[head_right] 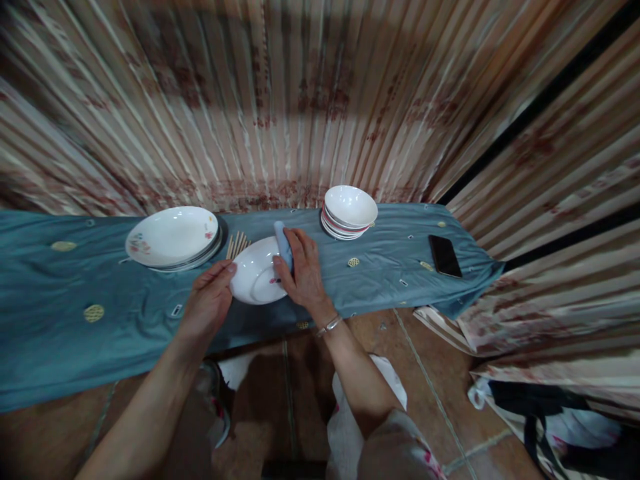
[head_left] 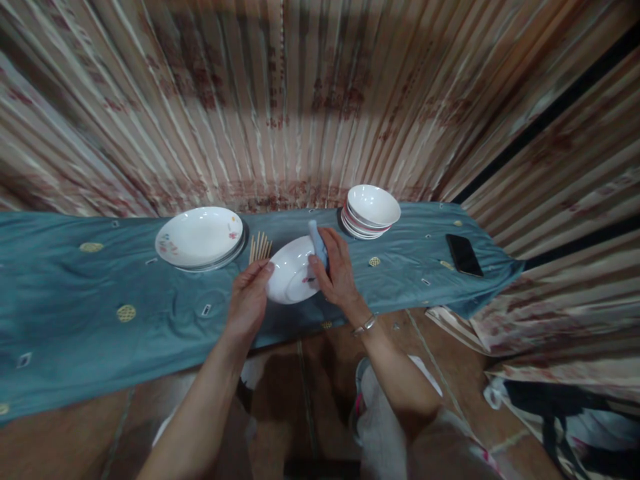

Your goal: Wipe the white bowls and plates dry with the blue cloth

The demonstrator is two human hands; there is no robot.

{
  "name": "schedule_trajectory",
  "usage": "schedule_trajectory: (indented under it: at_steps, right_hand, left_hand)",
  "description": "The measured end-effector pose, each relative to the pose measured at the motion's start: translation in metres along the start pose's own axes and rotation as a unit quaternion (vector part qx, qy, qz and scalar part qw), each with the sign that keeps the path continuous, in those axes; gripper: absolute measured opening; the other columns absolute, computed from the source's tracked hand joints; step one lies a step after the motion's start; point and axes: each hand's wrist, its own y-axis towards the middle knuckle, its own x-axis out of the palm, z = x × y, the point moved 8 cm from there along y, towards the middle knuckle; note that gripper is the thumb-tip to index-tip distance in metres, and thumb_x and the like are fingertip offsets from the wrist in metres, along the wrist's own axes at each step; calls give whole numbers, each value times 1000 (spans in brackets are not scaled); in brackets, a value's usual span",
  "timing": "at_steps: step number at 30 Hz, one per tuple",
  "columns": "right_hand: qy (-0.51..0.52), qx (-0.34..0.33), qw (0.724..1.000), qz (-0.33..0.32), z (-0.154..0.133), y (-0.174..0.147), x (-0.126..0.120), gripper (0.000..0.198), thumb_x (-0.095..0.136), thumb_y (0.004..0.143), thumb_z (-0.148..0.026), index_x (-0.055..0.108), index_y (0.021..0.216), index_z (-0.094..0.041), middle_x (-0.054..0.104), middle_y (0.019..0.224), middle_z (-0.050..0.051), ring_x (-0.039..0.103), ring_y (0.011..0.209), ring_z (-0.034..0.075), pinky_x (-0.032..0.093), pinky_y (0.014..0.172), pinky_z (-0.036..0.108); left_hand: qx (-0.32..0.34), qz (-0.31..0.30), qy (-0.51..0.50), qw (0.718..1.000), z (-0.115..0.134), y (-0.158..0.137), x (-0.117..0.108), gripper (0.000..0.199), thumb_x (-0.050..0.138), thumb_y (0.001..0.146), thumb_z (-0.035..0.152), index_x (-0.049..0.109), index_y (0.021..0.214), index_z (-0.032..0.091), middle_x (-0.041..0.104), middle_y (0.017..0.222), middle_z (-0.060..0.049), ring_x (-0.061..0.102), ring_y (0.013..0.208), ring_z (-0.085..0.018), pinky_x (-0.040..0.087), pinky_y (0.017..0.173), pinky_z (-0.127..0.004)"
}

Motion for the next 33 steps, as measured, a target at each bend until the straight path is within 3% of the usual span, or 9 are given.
schedule_trajectory:
  at_steps: [6, 11, 21, 24, 28, 33]
  right_hand:
    - [6, 23, 1000, 7, 12, -4, 4, 53, 36, 102, -43, 34, 150, -19, 46, 144, 16, 41, 138, 26, 36, 116, 50]
    - [44, 59, 997, 23, 25, -9, 9, 53, 34, 103, -44, 34, 150, -21, 48, 144, 15, 43, 136, 26, 37, 116, 51]
    - [117, 144, 982, 27, 44, -22, 14, 57, 33, 101, -52, 37, 149, -20, 49, 147, 14, 45, 137, 24, 35, 117, 48]
    - [111, 139, 984, 29, 45, -21, 10, 57, 35, 101, -50, 38, 149, -20, 49, 146, 14, 46, 136, 25, 36, 117, 47]
    - [71, 101, 992, 36, 43, -16, 0, 56, 36, 102, -48, 37, 148, -18, 50, 144, 15, 47, 135, 24, 38, 116, 46]
    - [26, 59, 997, 38, 40, -10, -8, 54, 36, 102, -45, 37, 147, -16, 52, 141, 16, 48, 133, 24, 40, 114, 48]
  left_hand:
    - [-10, 1, -26, 1000, -6, 0, -3, 34, 89, 51, 37, 71, 73, 17, 68, 65, 2, 64, 71, -16, 48, 70, -26]
    - [-25, 29, -48, 998, -11, 1, -9, 39, 92, 44, 36, 71, 71, 18, 70, 68, 2, 63, 67, -13, 48, 72, -26]
    - [-22, 39, -41, 998, -14, 1, -14, 40, 91, 47, 39, 70, 75, 18, 70, 71, 1, 65, 76, -17, 48, 74, -27]
    - [-21, 36, -60, 997, -16, 1, -11, 35, 89, 49, 34, 70, 73, 18, 70, 71, 2, 64, 74, -15, 48, 76, -27]
    - [-32, -21, -74, 996, -19, -1, 7, 27, 83, 59, 38, 67, 69, 18, 70, 71, -2, 66, 81, -19, 50, 79, -30]
    - [-32, -26, -53, 998, -23, -4, 13, 33, 83, 58, 42, 67, 71, 17, 70, 70, -2, 67, 82, -21, 50, 79, -31]
